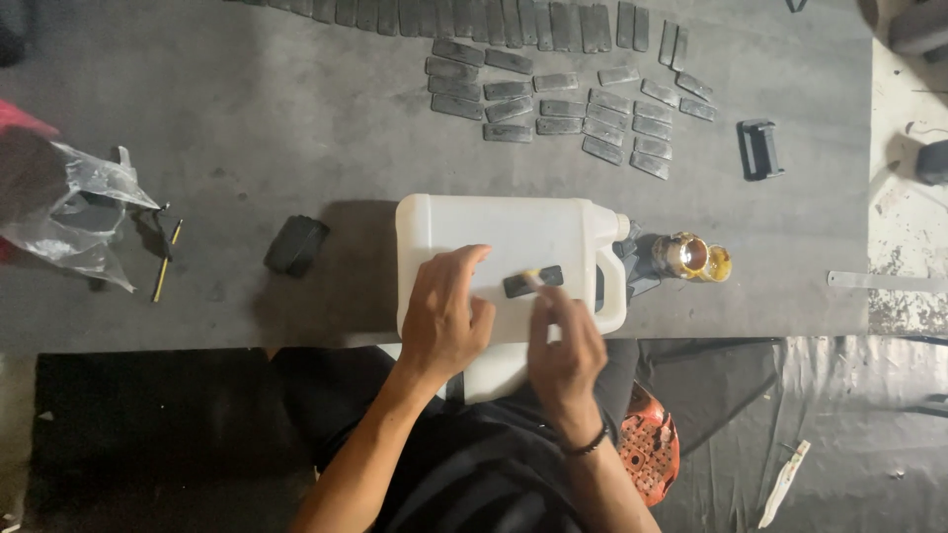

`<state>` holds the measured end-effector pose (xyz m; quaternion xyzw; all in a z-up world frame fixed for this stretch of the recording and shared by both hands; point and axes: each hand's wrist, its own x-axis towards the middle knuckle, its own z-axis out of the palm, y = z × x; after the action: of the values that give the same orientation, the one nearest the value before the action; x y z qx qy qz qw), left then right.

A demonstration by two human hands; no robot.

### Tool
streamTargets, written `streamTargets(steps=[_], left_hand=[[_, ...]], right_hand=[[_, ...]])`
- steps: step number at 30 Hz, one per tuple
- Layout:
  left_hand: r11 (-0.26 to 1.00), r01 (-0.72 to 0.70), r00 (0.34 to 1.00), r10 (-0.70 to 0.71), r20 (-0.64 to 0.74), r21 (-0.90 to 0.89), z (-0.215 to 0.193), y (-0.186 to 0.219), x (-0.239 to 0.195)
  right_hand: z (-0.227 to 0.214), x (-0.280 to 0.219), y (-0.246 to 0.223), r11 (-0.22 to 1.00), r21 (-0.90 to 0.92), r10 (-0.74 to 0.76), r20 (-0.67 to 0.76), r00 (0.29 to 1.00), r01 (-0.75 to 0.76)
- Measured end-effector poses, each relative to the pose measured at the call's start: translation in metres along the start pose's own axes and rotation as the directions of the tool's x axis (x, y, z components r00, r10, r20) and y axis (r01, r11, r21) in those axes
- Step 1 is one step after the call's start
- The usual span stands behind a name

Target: Applying a finishing substance or dye to small leather watch strap components using a hand applicator

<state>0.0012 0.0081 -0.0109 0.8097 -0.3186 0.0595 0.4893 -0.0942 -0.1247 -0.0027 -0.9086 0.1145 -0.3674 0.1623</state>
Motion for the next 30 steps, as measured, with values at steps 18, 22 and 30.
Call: streamTargets(steps=[18, 22, 30], left_hand=[[0.99, -0.073, 0.996, 0.067, 0.056, 0.122, 0.004, 0.0, 0.004], [0.986, -0.083, 0.996, 0.075, 0.056, 0.147, 0.006, -0.001, 0.003], [0.985, -0.077, 0.996, 0.071, 0.047, 0.155, 0.004, 0.002, 0.004]], right_hand=[[-0.019, 0.012, 0.01, 0.996, -0.046, 0.084, 0.036, 0.996, -0.082], [-0.021, 0.008, 0.013, 0.994, -0.051, 0.095, 0.051, 0.994, -0.092], [-0.02, -0.007, 0.014, 0.996, -0.048, 0.071, 0.038, 0.997, -0.069]])
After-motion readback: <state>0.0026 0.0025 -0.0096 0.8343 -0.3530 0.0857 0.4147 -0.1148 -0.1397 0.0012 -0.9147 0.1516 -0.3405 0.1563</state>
